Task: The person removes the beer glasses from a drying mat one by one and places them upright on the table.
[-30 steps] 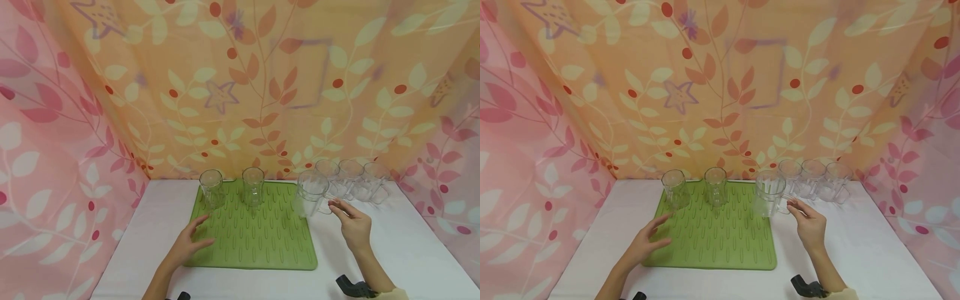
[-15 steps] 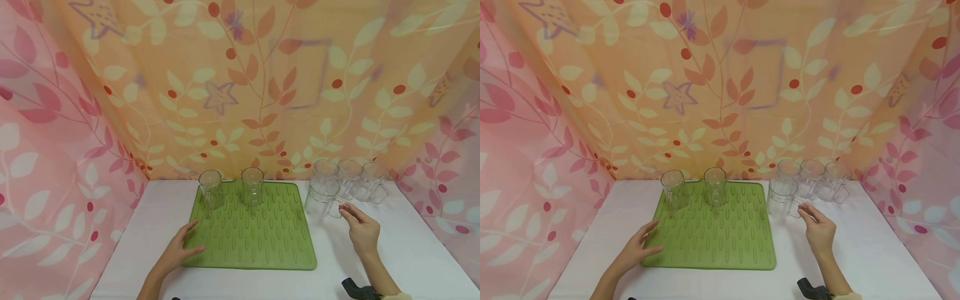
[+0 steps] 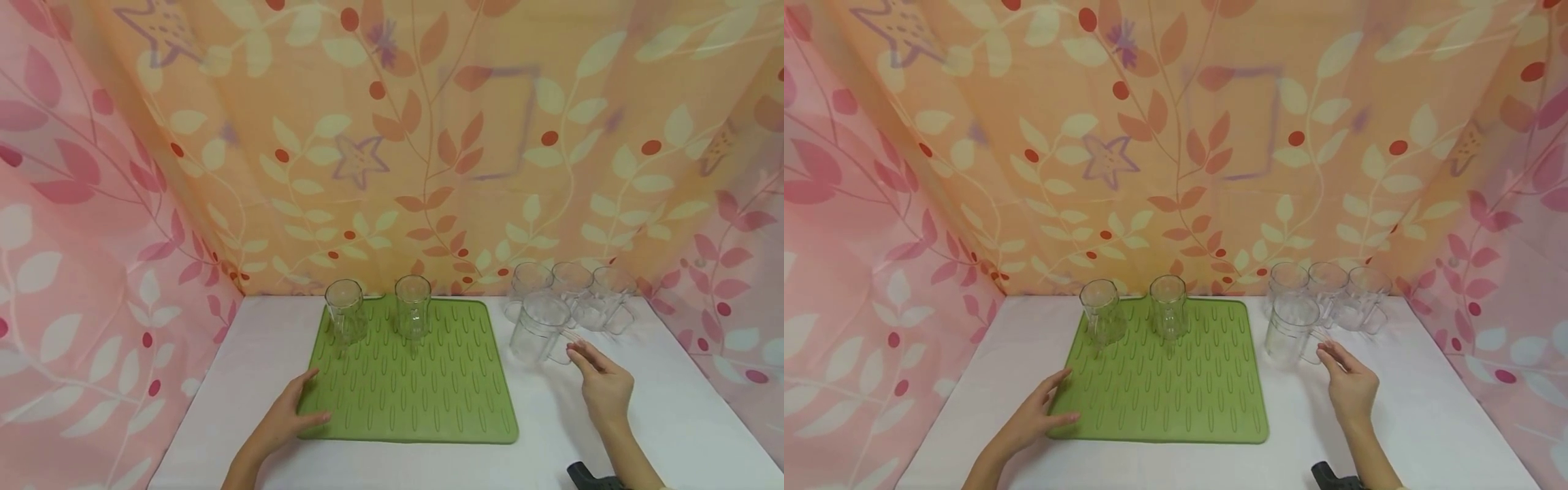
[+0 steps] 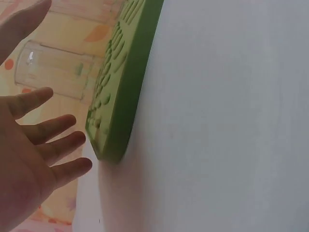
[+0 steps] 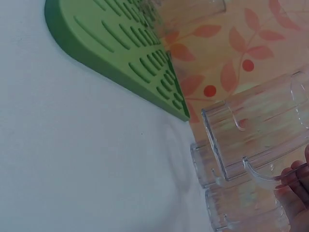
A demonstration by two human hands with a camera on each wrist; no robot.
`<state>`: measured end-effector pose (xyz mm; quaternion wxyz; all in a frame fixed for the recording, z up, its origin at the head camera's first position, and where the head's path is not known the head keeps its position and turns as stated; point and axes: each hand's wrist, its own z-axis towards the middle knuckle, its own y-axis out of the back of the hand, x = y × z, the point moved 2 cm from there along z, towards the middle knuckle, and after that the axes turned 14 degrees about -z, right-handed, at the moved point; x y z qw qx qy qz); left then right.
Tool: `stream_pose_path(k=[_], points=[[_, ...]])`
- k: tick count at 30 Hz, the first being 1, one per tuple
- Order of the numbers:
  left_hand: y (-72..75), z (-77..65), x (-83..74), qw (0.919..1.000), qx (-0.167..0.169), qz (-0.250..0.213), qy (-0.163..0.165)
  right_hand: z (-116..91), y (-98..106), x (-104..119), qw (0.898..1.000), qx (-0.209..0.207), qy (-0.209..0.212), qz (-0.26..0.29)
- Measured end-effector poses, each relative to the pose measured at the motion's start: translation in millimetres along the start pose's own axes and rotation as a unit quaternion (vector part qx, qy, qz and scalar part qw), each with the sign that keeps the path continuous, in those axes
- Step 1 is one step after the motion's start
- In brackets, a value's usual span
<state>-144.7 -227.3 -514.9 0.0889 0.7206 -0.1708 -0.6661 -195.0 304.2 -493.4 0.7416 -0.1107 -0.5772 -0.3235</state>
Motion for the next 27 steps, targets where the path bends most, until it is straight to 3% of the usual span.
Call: stream_pose_path(k=[6,14,27], points=[[2.0,-3.4,7.2,0.9998,0.002,0.020,0.007,-0.9,5.8,-6.6,0.998,-0.023,0.019,-0.057],[3.9,-4.2,6.1,0.9986,0.001,0.049,0.020,1.3,7.5,-11.5,0.996,-0.048,0.032,-0.071],[8.3,-7.6,12.9,0.9959,0.002,0.090,0.015,2.6,8.8,-22.1,0.998,-0.060,-0.004,-0.033]])
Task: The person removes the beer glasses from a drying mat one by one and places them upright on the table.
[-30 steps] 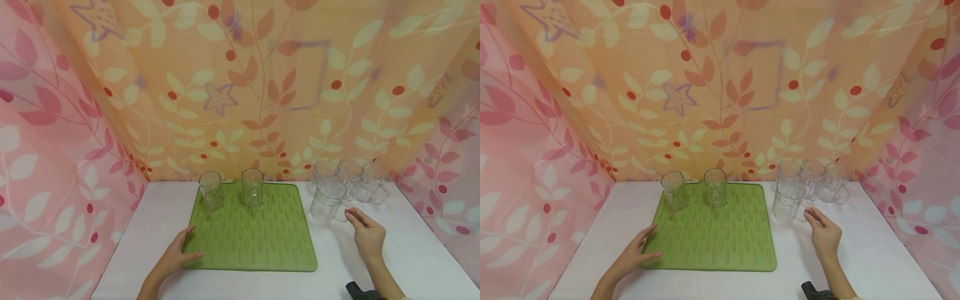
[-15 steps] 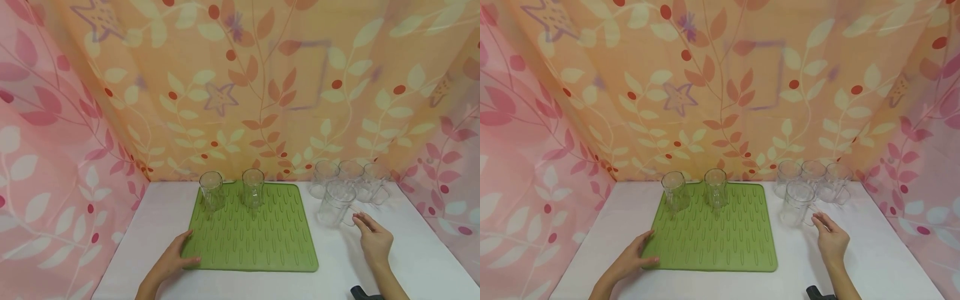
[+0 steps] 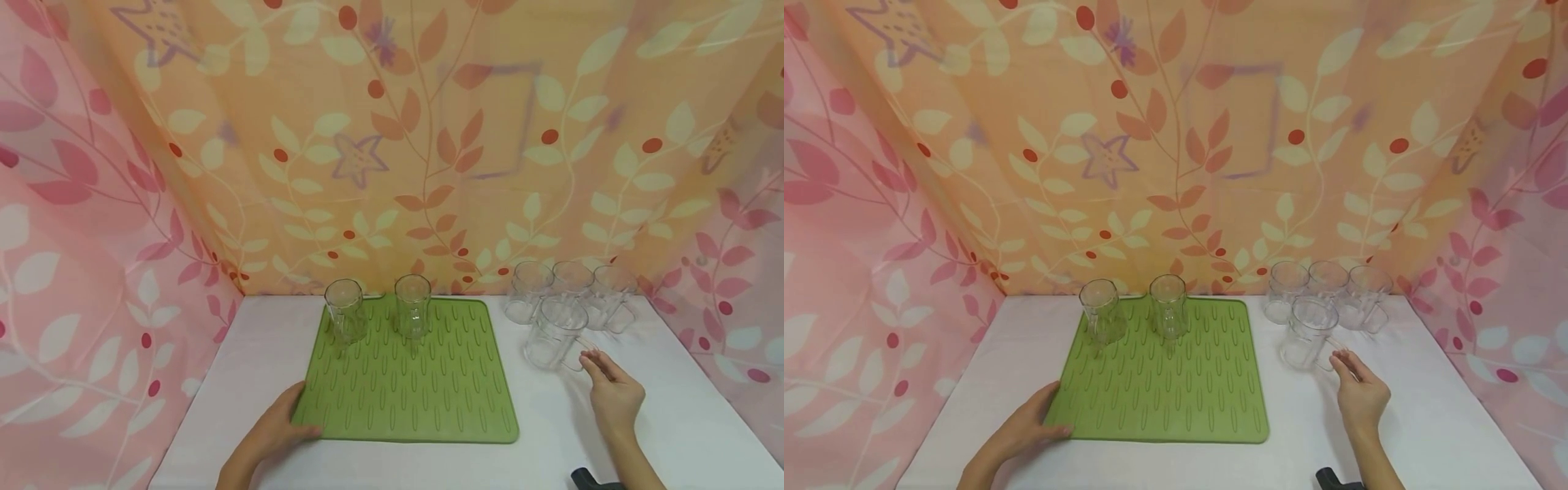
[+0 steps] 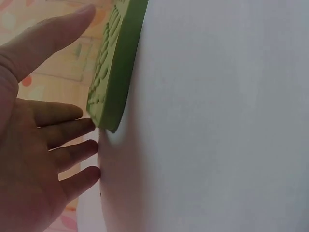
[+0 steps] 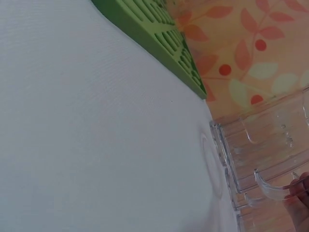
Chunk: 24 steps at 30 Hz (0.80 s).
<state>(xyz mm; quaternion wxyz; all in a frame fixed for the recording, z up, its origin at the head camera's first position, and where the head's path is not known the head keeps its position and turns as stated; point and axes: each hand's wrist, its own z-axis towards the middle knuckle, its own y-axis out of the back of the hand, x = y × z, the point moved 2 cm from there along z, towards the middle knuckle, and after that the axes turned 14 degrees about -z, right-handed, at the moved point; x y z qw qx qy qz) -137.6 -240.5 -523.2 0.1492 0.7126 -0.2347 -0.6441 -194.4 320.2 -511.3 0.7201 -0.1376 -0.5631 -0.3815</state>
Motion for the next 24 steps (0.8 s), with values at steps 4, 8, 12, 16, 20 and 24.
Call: stream_pose_path(k=[4,8,12,16,20,24], points=[[0.9,-1.1,1.9,1.0000,0.008,0.005,0.003,-0.4,-1.6,-4.6,1.000,0.000,-0.015,0.008],[1.3,-1.3,4.3,0.9997,0.017,0.008,0.017,-2.7,-2.5,-7.0,1.000,0.001,-0.018,0.005],[2.8,-2.4,5.7,0.9993,0.020,0.022,0.021,-5.2,-2.6,-10.5,0.999,0.000,-0.028,0.016],[3.5,-2.1,7.2,0.9990,0.014,0.040,0.010,-7.4,-3.4,-13.4,0.998,0.000,-0.042,0.038],[3.5,-2.0,9.0,0.9988,0.009,0.045,0.013,-7.9,-4.1,-16.6,0.999,0.005,-0.044,0.032],[3.3,-1.0,9.5,0.9989,0.008,0.043,0.018,-8.3,-4.4,-18.1,0.999,0.010,-0.031,0.000]])
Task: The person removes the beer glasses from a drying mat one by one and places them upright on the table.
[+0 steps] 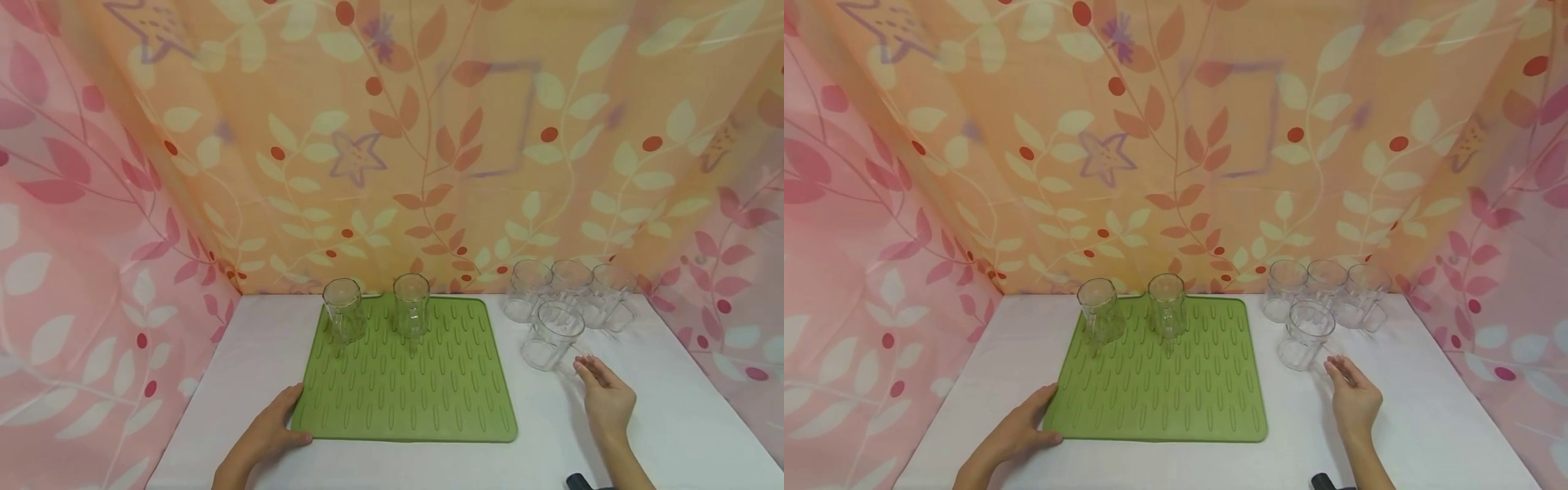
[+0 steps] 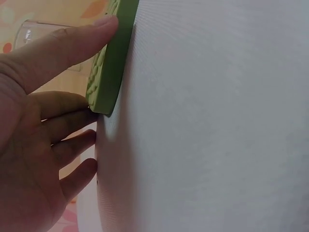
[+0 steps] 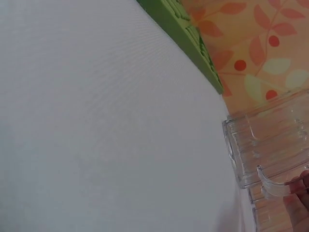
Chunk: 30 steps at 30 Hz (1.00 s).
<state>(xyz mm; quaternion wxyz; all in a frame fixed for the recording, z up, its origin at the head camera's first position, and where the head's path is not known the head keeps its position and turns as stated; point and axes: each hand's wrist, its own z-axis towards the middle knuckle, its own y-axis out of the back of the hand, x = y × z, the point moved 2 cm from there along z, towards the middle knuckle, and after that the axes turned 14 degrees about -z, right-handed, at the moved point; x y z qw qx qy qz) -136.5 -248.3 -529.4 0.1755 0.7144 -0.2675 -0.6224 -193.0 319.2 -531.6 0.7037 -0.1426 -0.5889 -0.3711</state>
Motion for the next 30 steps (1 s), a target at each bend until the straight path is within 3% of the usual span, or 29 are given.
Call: stream_pose_path(k=[5,12,18,22,30], points=[[0.2,0.3,-0.7,1.0000,0.002,-0.002,0.006,-1.0,2.0,1.1,0.999,0.016,0.012,-0.040],[0.5,0.0,-2.9,0.9999,0.000,0.001,0.017,-2.0,6.7,5.8,0.996,0.039,-0.003,-0.076],[1.4,1.1,-4.4,0.9999,-0.003,0.009,0.009,0.7,15.2,15.9,0.994,0.042,0.013,-0.101],[1.1,1.8,-3.3,0.9999,-0.002,0.011,0.013,1.6,23.2,26.0,0.994,0.034,0.022,-0.098],[1.3,1.7,-4.1,0.9999,-0.008,0.008,0.011,2.7,28.7,50.5,0.999,0.037,0.002,-0.017]])
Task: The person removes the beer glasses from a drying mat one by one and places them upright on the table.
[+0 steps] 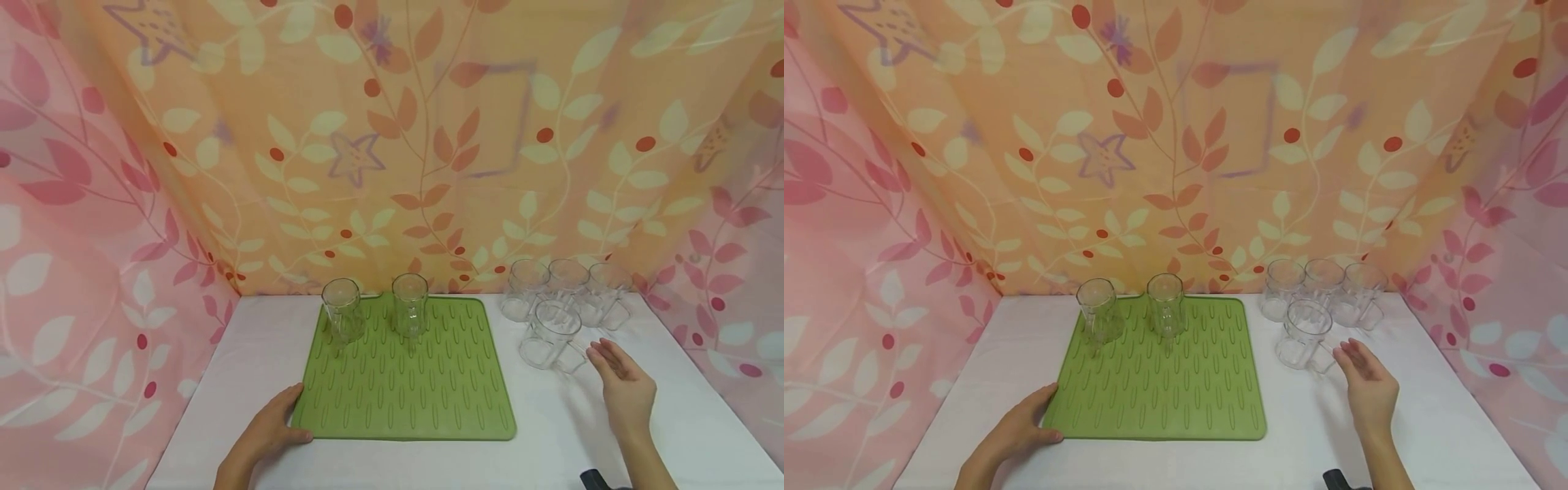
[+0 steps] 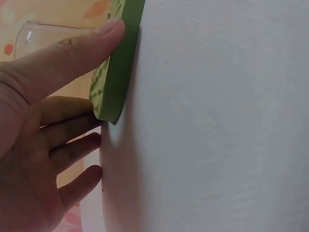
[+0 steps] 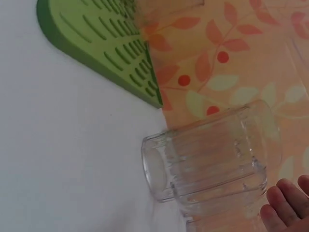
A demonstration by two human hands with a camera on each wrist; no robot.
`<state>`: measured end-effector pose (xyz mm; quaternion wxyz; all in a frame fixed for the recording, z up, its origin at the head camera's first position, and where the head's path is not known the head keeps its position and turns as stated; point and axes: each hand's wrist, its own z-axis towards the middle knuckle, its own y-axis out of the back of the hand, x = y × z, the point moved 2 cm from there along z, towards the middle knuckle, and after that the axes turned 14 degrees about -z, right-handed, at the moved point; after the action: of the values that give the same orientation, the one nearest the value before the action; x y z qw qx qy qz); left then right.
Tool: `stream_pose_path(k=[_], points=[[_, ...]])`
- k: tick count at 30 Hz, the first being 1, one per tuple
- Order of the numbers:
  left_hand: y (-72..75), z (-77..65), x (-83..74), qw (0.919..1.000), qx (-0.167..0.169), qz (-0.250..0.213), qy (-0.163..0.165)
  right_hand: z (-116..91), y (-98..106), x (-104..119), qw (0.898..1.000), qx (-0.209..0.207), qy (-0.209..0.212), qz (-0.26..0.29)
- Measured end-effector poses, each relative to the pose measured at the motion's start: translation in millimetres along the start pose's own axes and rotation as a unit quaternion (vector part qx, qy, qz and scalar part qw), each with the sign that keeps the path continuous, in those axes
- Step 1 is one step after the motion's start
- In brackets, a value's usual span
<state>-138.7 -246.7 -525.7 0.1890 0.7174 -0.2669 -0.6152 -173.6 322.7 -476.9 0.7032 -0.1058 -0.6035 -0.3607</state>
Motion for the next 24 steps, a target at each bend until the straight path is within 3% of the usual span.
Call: stream_pose_path(k=[6,16,24], points=[[0.3,-0.9,-1.7,1.0000,-0.006,0.000,-0.004,-4.2,-4.8,22.4,0.998,0.018,0.030,0.044],[0.0,-1.6,-0.5,1.0000,-0.005,-0.005,0.001,-10.8,-36.0,57.7,0.987,0.093,0.128,0.007],[0.1,-1.1,-0.3,1.0000,-0.004,-0.008,-0.002,-21.2,-71.3,67.6,0.974,0.159,0.162,-0.010]])
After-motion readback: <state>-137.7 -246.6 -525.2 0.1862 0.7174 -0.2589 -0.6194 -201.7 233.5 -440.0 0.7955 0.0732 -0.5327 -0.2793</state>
